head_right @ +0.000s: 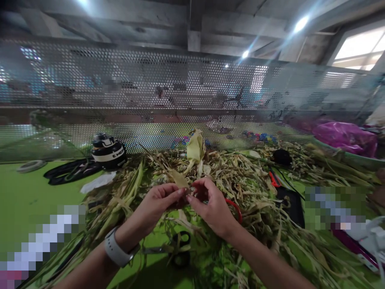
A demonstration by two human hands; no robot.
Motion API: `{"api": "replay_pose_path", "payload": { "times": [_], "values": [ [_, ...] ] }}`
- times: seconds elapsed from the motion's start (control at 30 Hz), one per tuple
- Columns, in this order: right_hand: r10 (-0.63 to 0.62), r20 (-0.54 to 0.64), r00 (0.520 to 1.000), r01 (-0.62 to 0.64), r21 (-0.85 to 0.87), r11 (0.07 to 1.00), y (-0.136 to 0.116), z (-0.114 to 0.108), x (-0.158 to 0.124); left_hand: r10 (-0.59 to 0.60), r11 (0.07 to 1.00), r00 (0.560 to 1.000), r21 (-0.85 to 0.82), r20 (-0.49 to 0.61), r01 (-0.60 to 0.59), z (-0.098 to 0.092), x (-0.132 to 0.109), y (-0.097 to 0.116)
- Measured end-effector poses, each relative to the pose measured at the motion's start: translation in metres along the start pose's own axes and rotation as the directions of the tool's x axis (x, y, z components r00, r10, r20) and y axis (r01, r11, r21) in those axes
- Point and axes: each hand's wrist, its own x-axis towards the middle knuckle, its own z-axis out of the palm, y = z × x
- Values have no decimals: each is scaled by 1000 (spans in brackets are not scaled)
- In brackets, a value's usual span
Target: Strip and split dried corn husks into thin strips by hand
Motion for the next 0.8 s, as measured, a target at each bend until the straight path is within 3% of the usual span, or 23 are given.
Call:
{"api": "replay_pose_path", "payload": {
  "times": [0.23,0.4,0.53,0.63,0.8],
  "values": [
    [59,-43,997,-51,164,985,-7,3,2,-10,995,994,-94,107,20,-2,1,-3],
    [116,-58,992,-102,207,973,-8,-1,2,7,999,997,-51,76,-3,-2,1,-4],
    [6,7,1000,-6,-69,998,-9,-7,1,-45,998,998,-46,49,47,-2,-1,-1],
    [-95,89,991,116,-277,954,-11,-10,-1,-92,993,995,-69,46,95,-2,-2,0],
    [-234,168,958,283,-395,874,-13,-13,1,-141,985,985,-88,95,149,-3,-3,0]
  ]
}}
